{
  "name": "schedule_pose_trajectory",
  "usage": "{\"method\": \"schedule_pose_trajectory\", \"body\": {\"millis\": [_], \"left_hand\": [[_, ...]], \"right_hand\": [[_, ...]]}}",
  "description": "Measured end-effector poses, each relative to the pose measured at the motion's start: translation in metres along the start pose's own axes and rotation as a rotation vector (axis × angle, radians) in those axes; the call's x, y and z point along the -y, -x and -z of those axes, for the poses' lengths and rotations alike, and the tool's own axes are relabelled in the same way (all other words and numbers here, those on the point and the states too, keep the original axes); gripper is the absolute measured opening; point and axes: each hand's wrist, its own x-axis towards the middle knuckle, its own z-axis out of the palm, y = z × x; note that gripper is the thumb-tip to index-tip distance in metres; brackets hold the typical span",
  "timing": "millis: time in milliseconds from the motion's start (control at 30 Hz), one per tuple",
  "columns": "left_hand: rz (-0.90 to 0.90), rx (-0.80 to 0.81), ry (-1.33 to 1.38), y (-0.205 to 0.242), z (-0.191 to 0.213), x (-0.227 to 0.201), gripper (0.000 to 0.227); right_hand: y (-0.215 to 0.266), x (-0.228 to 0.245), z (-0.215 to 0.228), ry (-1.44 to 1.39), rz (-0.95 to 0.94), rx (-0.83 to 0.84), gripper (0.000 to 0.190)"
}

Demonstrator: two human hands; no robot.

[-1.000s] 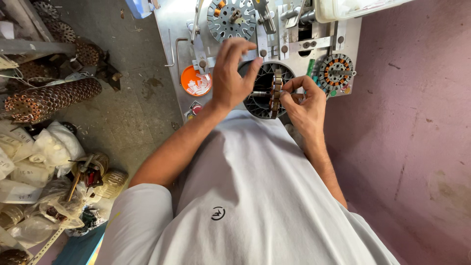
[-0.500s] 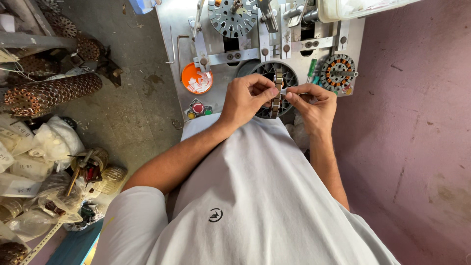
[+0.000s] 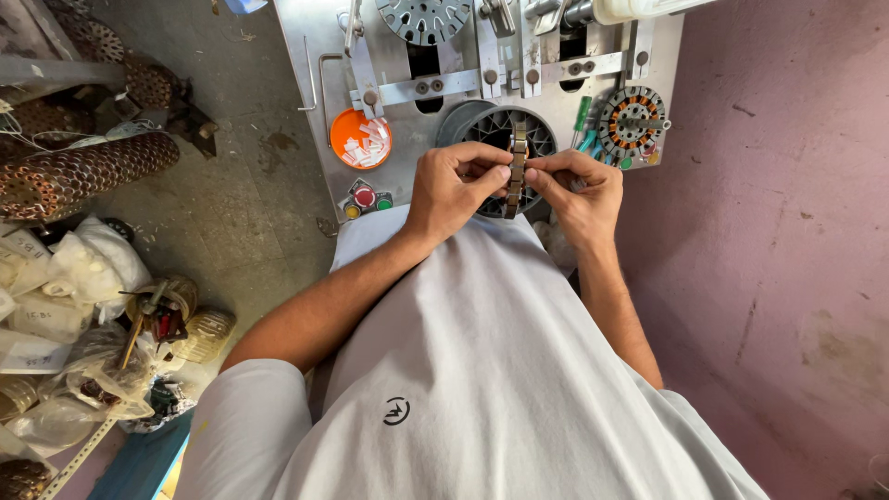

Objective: The person works at a machine, manipulating a circular metal component with copper windings. They insert small white pieces into the slots of the component and use scissors to trim excess material. The person handles the component with both hands throughout the process.

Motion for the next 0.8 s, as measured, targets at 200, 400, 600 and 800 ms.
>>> {"method": "schedule_pose_trajectory", "body": {"millis": [200, 400, 600, 800], "left_hand": [[0.021, -0.019, 0.009, -0.004, -0.001, -0.002, 0.014], [0.014, 0.007, 0.042, -0.009, 0.002, 0.000, 0.012], [0.010, 0.061, 0.088, -0.011, 0.005, 0.000, 0.010], [-0.020, 0.044, 0.007, -0.014, 0.003, 0.001, 0.011]], "right_hand": [[0.001, 0.005, -0.001, 0.055, 0.066, -0.010, 0.012], [-0.006, 0.016, 0.005, 0.188, 0.143, 0.060, 0.014], [-0.004, 0.022, 0.007, 0.213, 0.097, 0.063, 0.013], [-0.001, 0.020, 0.002, 0.039, -0.033, 0.005, 0.014]]}}
